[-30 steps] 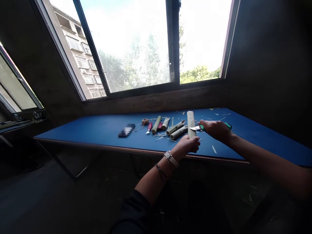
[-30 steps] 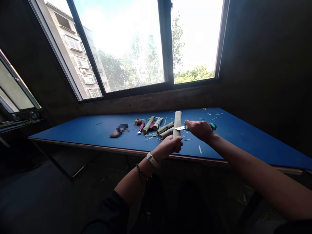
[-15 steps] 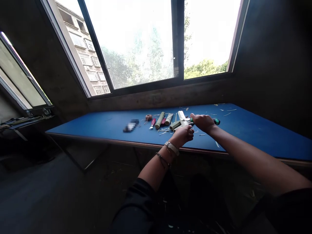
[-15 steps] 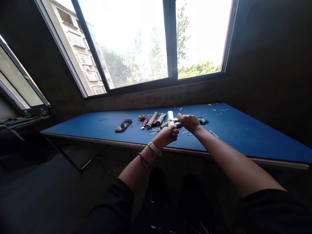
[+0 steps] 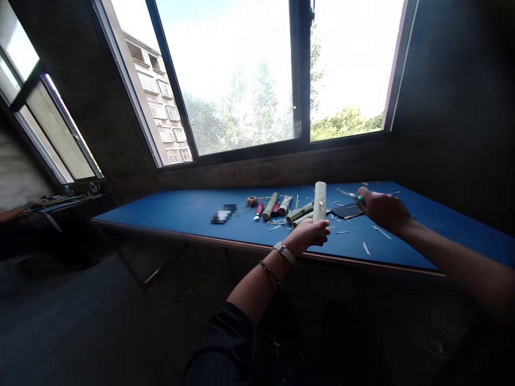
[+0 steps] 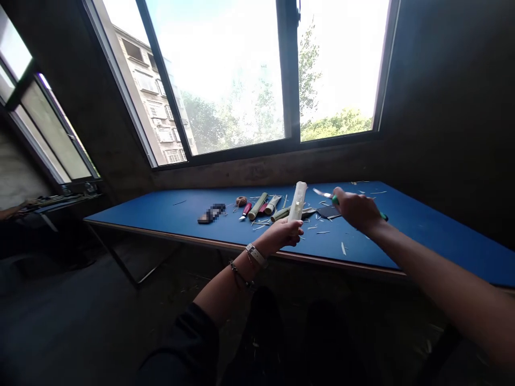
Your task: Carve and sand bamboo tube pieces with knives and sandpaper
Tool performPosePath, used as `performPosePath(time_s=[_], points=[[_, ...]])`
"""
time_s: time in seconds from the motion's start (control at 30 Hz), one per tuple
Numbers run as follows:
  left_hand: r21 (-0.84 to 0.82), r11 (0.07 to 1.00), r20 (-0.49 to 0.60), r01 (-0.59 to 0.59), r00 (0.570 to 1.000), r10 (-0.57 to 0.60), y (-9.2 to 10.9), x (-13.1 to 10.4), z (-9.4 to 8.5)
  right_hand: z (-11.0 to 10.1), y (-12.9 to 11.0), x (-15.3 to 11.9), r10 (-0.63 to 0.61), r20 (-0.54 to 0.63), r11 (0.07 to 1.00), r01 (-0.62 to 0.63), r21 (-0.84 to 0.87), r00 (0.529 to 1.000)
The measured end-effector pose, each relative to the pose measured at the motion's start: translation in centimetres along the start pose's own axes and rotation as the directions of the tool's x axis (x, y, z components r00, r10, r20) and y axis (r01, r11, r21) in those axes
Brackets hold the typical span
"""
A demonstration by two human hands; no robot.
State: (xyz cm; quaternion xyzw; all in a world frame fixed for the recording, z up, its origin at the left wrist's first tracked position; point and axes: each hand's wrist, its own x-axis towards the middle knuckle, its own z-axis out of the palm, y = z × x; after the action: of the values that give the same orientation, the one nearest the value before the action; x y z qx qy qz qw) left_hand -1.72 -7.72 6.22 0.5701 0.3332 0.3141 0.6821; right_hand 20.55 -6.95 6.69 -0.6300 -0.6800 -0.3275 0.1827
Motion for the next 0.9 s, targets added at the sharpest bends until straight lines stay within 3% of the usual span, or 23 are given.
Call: performPosePath(time_s=[0.17, 0.4, 0.63, 0.77, 0.9], points=[[0.048, 0.998, 0.055, -0.032, 0.998, 0.030, -0.3, -0.2, 1.2, -1.6, -3.2, -0.9, -0.168, 0.053, 0.986, 0.168, 0.011, 0.984], [0.168, 0.984, 0.000, -0.053, 0.999, 0.054, 0.1, -0.4, 2.6, -1.4, -3.5, 0.0, -0.154, 0.081, 0.988, 0.156, -0.016, 0.985], [0.180, 0.980, 0.000, -0.082, 0.997, 0.083, 0.6, -1.1, 2.8, -1.8, -3.8, -0.7, -0.124, 0.101, 0.992, 0.126, -0.012, 0.987], [0.180, 0.977, -0.066, -0.112, 0.990, 0.125, 0.7, -1.3, 2.5, -1.9, -3.9, -1.5, -0.125, 0.113, 0.992, 0.126, -0.001, 0.986], [0.184, 0.976, -0.031, -0.116, 0.992, 0.124, 0.6, -1.7, 2.5, -1.9, -3.6, -1.5, -0.114, 0.100, 0.993, 0.115, -0.012, 0.989]])
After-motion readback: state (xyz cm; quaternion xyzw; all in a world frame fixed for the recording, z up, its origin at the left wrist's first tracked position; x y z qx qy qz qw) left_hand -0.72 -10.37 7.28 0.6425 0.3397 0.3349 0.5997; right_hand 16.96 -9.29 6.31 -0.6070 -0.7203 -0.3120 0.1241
